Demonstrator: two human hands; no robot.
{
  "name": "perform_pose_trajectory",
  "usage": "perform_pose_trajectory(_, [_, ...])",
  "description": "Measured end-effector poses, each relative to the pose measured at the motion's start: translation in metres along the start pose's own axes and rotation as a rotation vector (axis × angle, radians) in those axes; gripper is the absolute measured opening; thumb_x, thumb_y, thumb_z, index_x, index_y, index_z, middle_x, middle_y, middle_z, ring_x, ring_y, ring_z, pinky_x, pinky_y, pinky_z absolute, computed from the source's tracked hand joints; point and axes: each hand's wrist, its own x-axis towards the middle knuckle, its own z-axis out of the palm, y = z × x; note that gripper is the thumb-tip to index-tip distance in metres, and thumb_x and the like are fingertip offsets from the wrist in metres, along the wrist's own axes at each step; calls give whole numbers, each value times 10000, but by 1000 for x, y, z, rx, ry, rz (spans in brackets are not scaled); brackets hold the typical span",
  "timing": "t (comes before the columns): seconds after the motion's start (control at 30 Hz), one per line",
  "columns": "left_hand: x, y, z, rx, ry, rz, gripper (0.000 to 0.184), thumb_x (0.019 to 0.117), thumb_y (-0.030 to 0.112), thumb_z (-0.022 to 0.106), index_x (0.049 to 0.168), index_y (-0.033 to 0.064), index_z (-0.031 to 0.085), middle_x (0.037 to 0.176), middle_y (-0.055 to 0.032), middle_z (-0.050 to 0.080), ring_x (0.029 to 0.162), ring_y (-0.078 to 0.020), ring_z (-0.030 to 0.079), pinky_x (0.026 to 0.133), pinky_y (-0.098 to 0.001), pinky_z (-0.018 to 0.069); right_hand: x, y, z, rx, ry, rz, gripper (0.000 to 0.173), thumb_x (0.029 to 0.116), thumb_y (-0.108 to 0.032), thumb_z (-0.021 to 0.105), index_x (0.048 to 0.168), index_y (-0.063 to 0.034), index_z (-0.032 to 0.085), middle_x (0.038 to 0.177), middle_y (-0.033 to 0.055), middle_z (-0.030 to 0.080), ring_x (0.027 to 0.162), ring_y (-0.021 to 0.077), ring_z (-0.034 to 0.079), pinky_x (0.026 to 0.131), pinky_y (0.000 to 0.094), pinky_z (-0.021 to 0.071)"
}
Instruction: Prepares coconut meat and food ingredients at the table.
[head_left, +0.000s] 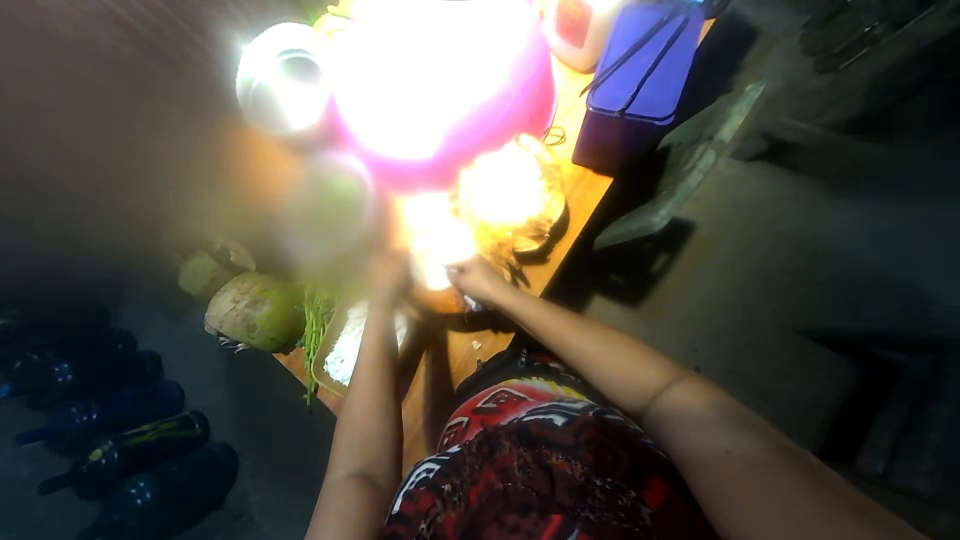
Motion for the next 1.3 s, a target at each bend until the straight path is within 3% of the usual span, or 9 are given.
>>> perform_pose_trajectory(0.13, [2, -4, 0, 4, -1, 8, 237, 1011, 226, 660, 1102, 25, 745, 975, -148, 721, 832, -209, 658, 822, -444, 530, 4, 2, 16, -43, -27, -29, 415, 1113, -186, 458, 1508, -70, 513, 794, 139, 650, 515, 155, 596, 528, 313, 548])
perform_pose_trajectory(0.23, [1, -1, -1, 27, 0, 7, 240, 1013, 228, 657, 1109, 28, 749, 995, -151, 728, 871, -225, 668, 849, -458, 525, 1, 12, 13, -128, -95, -49, 384, 1112, -200, 465, 1465, -82, 563, 816, 128, 652, 516, 143, 600, 524, 308, 556])
perform_pose_trajectory(0.43, [1, -2, 0, 8, 13, 0, 243, 1007, 222, 667, 1110, 16, 743, 1020, -169, 724, 901, -242, 672, 870, -465, 523, 1, 2, 12, -145, -40, -73, 416, 1114, -200, 450, 1505, -74, 518, 741, 129, 646, 496, 150, 585, 521, 306, 537])
perform_pose_trajectory(0.57, [5, -4, 1, 23, 11, 0, 249, 1011, 231, 660, 1114, 21, 746, 1016, -166, 728, 899, -247, 678, 874, -478, 526, 0, 12, 10, -219, -89, -85, 374, 1109, -199, 474, 1440, -70, 587, 752, 131, 653, 505, 149, 594, 532, 312, 549])
perform_pose_trajectory(0.77, [2, -1, 1, -7, 7, -6, 234, 1010, 208, 659, 1125, 22, 742, 1024, -163, 721, 896, -228, 666, 867, -450, 522, -2, -2, 19, -193, -32, -58, 435, 1120, -204, 439, 1535, -82, 481, 760, 132, 647, 514, 155, 592, 545, 304, 541])
perform_pose_trajectory(0.93, [3, -3, 1, -14, 12, -9, 222, 1006, 221, 665, 1092, 34, 747, 950, -129, 718, 798, -191, 647, 789, -424, 532, 2, 11, 8, -247, -65, -114, 378, 1106, -181, 468, 1443, -53, 582, 752, 137, 656, 513, 159, 595, 546, 322, 547])
perform_pose_trajectory(1.07, [1, -1, 1, -4, 13, -6, 231, 1007, 216, 666, 1107, 25, 747, 1008, -155, 728, 888, -228, 670, 860, -456, 526, 0, 0, 13, -214, -43, -73, 413, 1116, -193, 436, 1501, -70, 519, 749, 133, 647, 516, 152, 598, 542, 305, 545])
perform_pose_trajectory(1.17, [2, -3, 2, 1, 37, -8, 217, 998, 225, 677, 1086, 43, 757, 981, -138, 730, 860, -223, 669, 832, -458, 528, -1, 5, 10, -249, -95, -76, 375, 1112, -202, 460, 1438, -65, 586, 720, 122, 641, 494, 143, 587, 525, 305, 541])
perform_pose_trajectory(1.3, [-10, 3, 2, 116, 96, 21, 231, 990, 257, 678, 1071, 61, 771, 1013, -170, 739, 963, -328, 686, 891, -576, 492, 1, 1, -7, -235, -35, -11, 373, 1109, -182, 442, 1429, -48, 579, 794, 142, 653, 539, 161, 596, 555, 320, 542])
